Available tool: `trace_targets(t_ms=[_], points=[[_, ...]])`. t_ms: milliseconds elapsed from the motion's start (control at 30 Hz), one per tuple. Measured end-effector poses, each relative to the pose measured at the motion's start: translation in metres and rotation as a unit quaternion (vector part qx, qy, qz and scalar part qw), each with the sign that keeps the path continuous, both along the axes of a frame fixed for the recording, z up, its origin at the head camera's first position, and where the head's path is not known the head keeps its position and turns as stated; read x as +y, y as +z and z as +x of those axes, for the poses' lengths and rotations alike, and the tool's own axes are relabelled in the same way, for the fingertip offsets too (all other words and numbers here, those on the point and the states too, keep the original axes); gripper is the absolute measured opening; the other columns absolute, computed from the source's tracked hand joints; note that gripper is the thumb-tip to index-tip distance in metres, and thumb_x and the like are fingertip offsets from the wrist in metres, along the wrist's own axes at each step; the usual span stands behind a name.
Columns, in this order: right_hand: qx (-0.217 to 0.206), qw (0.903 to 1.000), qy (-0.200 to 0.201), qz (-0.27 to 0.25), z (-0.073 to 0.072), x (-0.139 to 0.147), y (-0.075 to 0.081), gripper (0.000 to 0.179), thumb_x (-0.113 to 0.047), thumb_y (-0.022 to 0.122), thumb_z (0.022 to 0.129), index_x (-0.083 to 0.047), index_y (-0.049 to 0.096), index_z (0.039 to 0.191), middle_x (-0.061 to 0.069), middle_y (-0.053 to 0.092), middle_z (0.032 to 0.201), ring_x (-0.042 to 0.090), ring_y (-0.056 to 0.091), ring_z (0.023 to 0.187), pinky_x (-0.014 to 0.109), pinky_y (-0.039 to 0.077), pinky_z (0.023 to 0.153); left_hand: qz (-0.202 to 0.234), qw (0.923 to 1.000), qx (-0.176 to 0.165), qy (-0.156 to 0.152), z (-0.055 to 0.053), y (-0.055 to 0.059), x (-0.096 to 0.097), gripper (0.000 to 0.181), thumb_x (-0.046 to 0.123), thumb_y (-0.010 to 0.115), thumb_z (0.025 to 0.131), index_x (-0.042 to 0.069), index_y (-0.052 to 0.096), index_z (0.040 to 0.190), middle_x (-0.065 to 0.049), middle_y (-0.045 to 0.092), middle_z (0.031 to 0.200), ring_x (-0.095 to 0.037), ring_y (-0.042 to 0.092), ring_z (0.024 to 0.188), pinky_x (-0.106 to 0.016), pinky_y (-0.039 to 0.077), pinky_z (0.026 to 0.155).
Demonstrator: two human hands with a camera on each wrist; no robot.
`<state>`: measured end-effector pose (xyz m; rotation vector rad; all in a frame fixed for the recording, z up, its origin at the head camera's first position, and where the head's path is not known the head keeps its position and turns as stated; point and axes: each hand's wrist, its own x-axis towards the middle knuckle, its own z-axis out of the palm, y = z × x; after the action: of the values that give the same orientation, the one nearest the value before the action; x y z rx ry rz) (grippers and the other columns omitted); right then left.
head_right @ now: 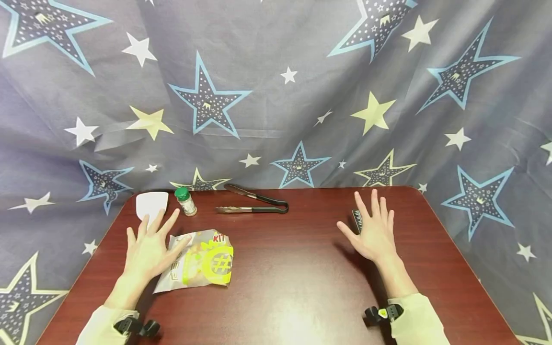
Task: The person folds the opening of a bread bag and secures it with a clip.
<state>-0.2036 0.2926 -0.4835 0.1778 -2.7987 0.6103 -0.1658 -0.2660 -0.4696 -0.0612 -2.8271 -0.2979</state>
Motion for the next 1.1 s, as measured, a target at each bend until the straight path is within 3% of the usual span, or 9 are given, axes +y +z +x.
trace_targets(t_ms=[100,233,333,400,533,667,833,933,1100], points=[[0.01,0.9997,0.016,-0.013,0.001,-0.013,0.005,0.094,-0.057,0.068,0.096,-0.025,0.021,0.171,0.023,0.001,0.179,0.055,0.007,0.162,0.079,0.012,0.122,0.001,0.9998,0.009,-0.019,0.003,0.002,0.0,0.081,0.061,0.068,0.094,0.024,0.045,0.162,-0.024,0.046,0.163,-0.055,0.039,0.148,-0.081,0.023,0.116],[0.024,0.9983,0.044,-0.031,0.002,-0.035,0.012,0.092,-0.05,0.072,0.097,-0.025,0.023,0.171,0.024,0.011,0.178,0.056,0.022,0.159,0.077,0.028,0.117,0.005,0.9973,0.034,-0.065,0.003,0.005,0.004,0.078,0.055,0.072,0.094,0.021,0.049,0.16,-0.024,0.056,0.155,-0.049,0.053,0.14,-0.07,0.037,0.116],[0.005,0.9963,0.066,-0.054,0.003,-0.052,0.017,0.089,-0.049,0.07,0.099,-0.024,0.022,0.171,0.022,0.017,0.177,0.054,0.029,0.157,0.075,0.032,0.116,0.01,0.9946,0.038,-0.096,0.0,0.007,0.01,0.073,0.05,0.072,0.095,0.019,0.053,0.158,-0.022,0.062,0.15,-0.046,0.062,0.132,-0.063,0.049,0.106],[-0.013,0.9941,0.082,-0.07,0.003,-0.065,0.018,0.086,-0.048,0.067,0.102,-0.02,0.023,0.171,0.021,0.022,0.176,0.05,0.031,0.158,0.071,0.032,0.12,0.017,0.9939,0.024,-0.106,-0.001,0.006,0.014,0.067,0.046,0.071,0.096,0.017,0.057,0.155,-0.02,0.065,0.146,-0.044,0.064,0.129,-0.061,0.053,0.1],[-0.023,0.9889,0.114,-0.093,0.004,-0.091,0.013,0.079,-0.043,0.066,0.104,-0.009,0.033,0.167,0.022,0.036,0.17,0.044,0.037,0.157,0.063,0.032,0.124,0.032,0.992,-0.014,-0.122,-0.002,-0.002,0.018,0.056,0.039,0.07,0.098,0.014,0.064,0.147,-0.017,0.07,0.14,-0.04,0.065,0.127,-0.06,0.055,0.097],[-0.016,0.9837,0.145,-0.106,0.006,-0.117,0.006,0.073,-0.04,0.069,0.102,-0.007,0.043,0.162,0.02,0.052,0.16,0.04,0.05,0.149,0.058,0.04,0.121,0.044,0.9875,-0.019,-0.15,-0.006,-0.012,0.02,0.051,0.035,0.071,0.098,0.011,0.068,0.142,-0.014,0.073,0.135,-0.037,0.067,0.122,-0.059,0.054,0.097],[-0.016,0.9743,0.184,-0.128,0.011,-0.153,-0.001,0.06,-0.035,0.071,0.102,-0.007,0.056,0.152,0.017,0.071,0.135,0.03,0.072,0.117,0.048,0.057,0.101,0.052,0.9849,-0.021,-0.163,-0.016,-0.021,0.027,0.047,0.033,0.069,0.099,0.009,0.07,0.139,-0.013,0.074,0.132,-0.036,0.068,0.119,-0.058,0.055,0.096],[-0.037,0.9637,0.214,-0.156,0.015,-0.179,-0.002,0.052,-0.032,0.069,0.103,-0.006,0.061,0.147,0.015,0.075,0.121,0.022,0.075,0.095,0.039,0.061,0.086,0.06,0.9849,-0.035,-0.158,-0.022,-0.024,0.031,0.045,0.033,0.068,0.1,0.009,0.07,0.138,-0.013,0.074,0.132,-0.037,0.067,0.119,-0.059,0.054,0.096],[-0.083,0.946,0.261,-0.173,0.019,-0.222,0.001,0.048,-0.033,0.066,0.105,-0.003,0.064,0.143,0.01,0.077,0.115,0.015,0.074,0.089,0.031,0.061,0.081,0.083,0.9833,-0.063,-0.149,-0.031,-0.021,0.032,0.042,0.029,0.066,0.1,0.009,0.071,0.137,-0.014,0.073,0.135,-0.041,0.066,0.123,-0.061,0.053,0.099]])
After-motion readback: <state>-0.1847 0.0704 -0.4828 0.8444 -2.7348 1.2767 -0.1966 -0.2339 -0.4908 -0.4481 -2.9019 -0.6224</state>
